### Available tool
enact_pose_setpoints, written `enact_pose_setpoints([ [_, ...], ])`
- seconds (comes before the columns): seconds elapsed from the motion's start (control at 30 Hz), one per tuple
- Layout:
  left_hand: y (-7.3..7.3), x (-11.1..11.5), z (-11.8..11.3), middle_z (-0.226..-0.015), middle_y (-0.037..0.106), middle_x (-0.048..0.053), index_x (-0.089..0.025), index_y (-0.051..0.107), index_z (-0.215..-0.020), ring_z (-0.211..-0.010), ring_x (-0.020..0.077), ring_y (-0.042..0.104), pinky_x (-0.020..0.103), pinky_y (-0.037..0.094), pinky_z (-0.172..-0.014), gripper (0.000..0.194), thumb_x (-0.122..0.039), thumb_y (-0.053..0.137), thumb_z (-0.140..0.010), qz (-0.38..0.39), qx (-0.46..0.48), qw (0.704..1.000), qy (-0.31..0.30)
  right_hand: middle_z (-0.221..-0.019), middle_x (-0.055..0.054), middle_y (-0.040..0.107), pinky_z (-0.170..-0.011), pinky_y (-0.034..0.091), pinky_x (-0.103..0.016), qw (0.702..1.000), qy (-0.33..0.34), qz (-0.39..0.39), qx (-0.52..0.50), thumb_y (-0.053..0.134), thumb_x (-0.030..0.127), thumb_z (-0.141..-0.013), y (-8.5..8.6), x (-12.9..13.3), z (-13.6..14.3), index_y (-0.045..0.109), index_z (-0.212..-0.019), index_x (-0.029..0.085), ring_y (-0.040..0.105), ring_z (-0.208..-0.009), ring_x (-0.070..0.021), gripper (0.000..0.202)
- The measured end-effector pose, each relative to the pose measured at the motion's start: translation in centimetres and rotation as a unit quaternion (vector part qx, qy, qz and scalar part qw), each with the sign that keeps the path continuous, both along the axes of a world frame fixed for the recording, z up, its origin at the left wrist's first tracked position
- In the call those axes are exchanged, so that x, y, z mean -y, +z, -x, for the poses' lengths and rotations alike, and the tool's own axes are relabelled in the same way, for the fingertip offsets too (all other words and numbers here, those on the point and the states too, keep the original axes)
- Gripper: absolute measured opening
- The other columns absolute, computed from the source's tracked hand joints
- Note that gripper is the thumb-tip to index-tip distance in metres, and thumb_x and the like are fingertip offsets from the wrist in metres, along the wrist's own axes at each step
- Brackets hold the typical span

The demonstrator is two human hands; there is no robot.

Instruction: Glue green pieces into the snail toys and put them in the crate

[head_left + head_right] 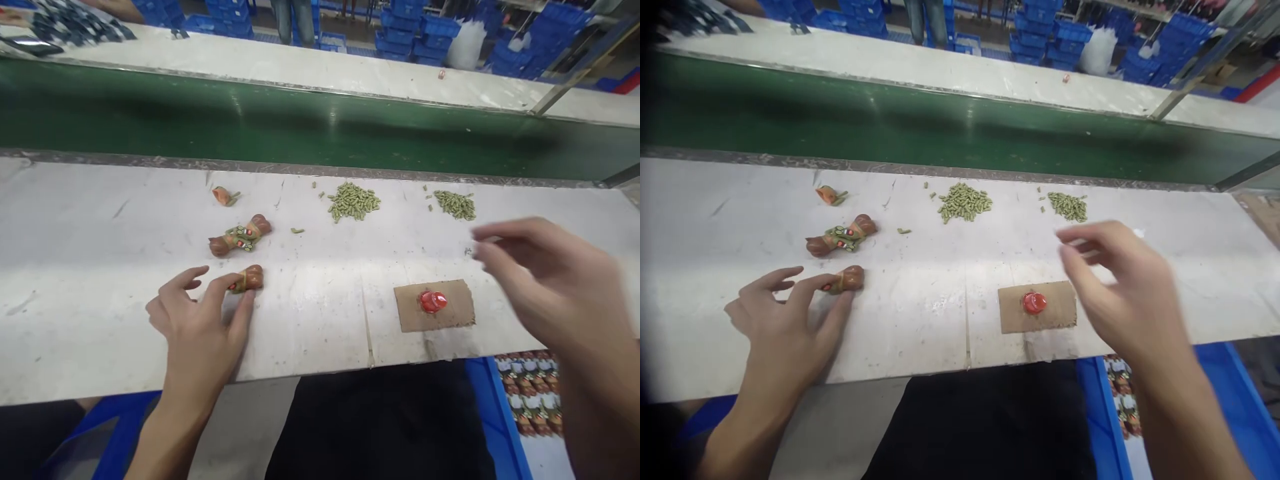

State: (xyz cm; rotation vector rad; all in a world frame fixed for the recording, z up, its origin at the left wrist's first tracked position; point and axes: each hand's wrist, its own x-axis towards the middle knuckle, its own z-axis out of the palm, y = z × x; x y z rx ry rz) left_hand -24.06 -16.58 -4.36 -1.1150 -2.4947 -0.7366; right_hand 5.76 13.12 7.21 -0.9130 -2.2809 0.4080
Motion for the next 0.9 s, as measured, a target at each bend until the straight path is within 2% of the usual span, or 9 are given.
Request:
enact_pose_setpoints([
  [0.07,-0.4,-0.1,-0.7,-0.132,0.077,0.017,-0.024,0.078,-0.122,-0.124,0.0476,0.071,0.066,0.049,-0.106,0.016,-0.032,0.078,-0.108,-0.012,0.015,0.998,-0.058,-0.110,-0.009,0.088,-0.075,0.065,-0.039,0.996,0.044,0.067,0.038,0.078,0.026,-0.104,-0.5,-0.8,5.3,0.087,-0.111,0.026,0.081,-0.089,-0.0272,0.012],
  [0.17,-0.6,-1.4,-2.9,-0.121,0.081,0.010,-0.027,0.070,-0.127,-0.108,0.0375,0.073,0.051,0.052,-0.096,0.019,-0.030,0.077,-0.110,-0.050,0.083,0.986,-0.138,-0.113,-0.013,0.089,-0.084,0.065,-0.041,0.977,0.064,0.134,0.154,0.072,0.012,-0.105,-2.7,-2.6,12.3,0.089,-0.115,0.018,0.082,-0.090,-0.0285,0.021],
  [0.23,-0.4,-2.7,-4.8,-0.121,0.078,0.008,-0.027,0.067,-0.126,-0.112,0.0341,0.073,0.047,0.054,-0.096,0.014,-0.023,0.071,-0.113,-0.072,0.132,0.974,-0.170,-0.115,-0.013,0.089,-0.091,0.065,-0.042,0.970,0.072,0.140,0.186,0.071,0.006,-0.104,-4.3,-3.5,15.3,0.090,-0.120,0.017,0.082,-0.093,-0.0295,0.026],
  [0.3,-0.2,-3.9,-6.4,-0.117,0.076,0.006,-0.027,0.065,-0.130,-0.108,0.0313,0.072,0.045,0.054,-0.095,0.021,-0.019,0.072,-0.112,-0.072,0.174,0.962,-0.197,-0.119,-0.012,0.088,-0.096,0.064,-0.043,0.968,0.086,0.133,0.193,0.072,0.006,-0.104,-5.5,-4.0,16.9,0.089,-0.124,0.018,0.082,-0.098,-0.0301,0.029],
  [0.4,-0.1,-5.3,-7.7,-0.112,0.072,0.005,-0.025,0.062,-0.144,-0.100,0.0298,0.069,0.046,0.053,-0.093,0.043,-0.014,0.077,-0.106,-0.056,0.207,0.951,-0.222,-0.124,-0.012,0.086,-0.101,0.062,-0.044,0.968,0.098,0.121,0.197,0.073,0.012,-0.106,-6.5,-4.3,17.7,0.089,-0.125,0.020,0.080,-0.104,-0.0307,0.026],
  [0.53,0.2,-6.5,-8.0,-0.113,0.067,0.005,-0.027,0.071,-0.135,-0.099,0.0287,0.065,0.045,0.055,-0.089,0.036,-0.011,0.079,-0.104,-0.063,0.242,0.936,-0.249,-0.126,-0.012,0.084,-0.096,0.060,-0.043,0.968,0.099,0.117,0.201,0.075,0.017,-0.107,-7.2,-4.6,17.7,0.088,-0.122,0.020,0.079,-0.103,-0.0312,0.020],
  [0.67,0.7,-7.3,-8.1,-0.121,0.072,0.005,-0.035,0.069,-0.143,-0.111,0.0269,0.074,0.041,0.063,-0.094,0.037,-0.018,0.075,-0.110,-0.124,0.367,0.878,-0.280,-0.125,-0.012,0.082,-0.096,0.057,-0.041,0.967,0.101,0.122,0.201,0.069,0.010,-0.107,-7.6,-4.6,17.9,0.087,-0.117,0.020,0.077,-0.109,-0.0318,0.023],
  [0.8,0.6,-7.8,-8.1,-0.120,0.081,0.004,-0.034,0.061,-0.141,-0.108,0.0240,0.082,0.036,0.068,-0.091,0.033,-0.025,0.075,-0.112,-0.161,0.500,0.812,-0.256,-0.112,-0.011,0.081,-0.094,0.056,-0.037,0.962,0.115,0.147,0.197,0.068,0.000,-0.100,-6.4,-4.3,17.3,0.085,-0.102,0.017,0.076,-0.102,-0.0281,0.024],
  [0.9,0.5,-7.6,-7.7,-0.118,0.081,0.004,-0.033,0.063,-0.139,-0.104,0.0233,0.082,0.035,0.068,-0.091,0.032,-0.028,0.078,-0.110,-0.151,0.523,0.810,-0.217,-0.107,-0.007,0.080,-0.086,0.057,-0.034,0.962,0.119,0.174,0.170,0.072,0.002,-0.100,-4.2,-3.1,15.3,0.084,-0.103,0.017,0.074,-0.087,-0.0212,0.019],
])
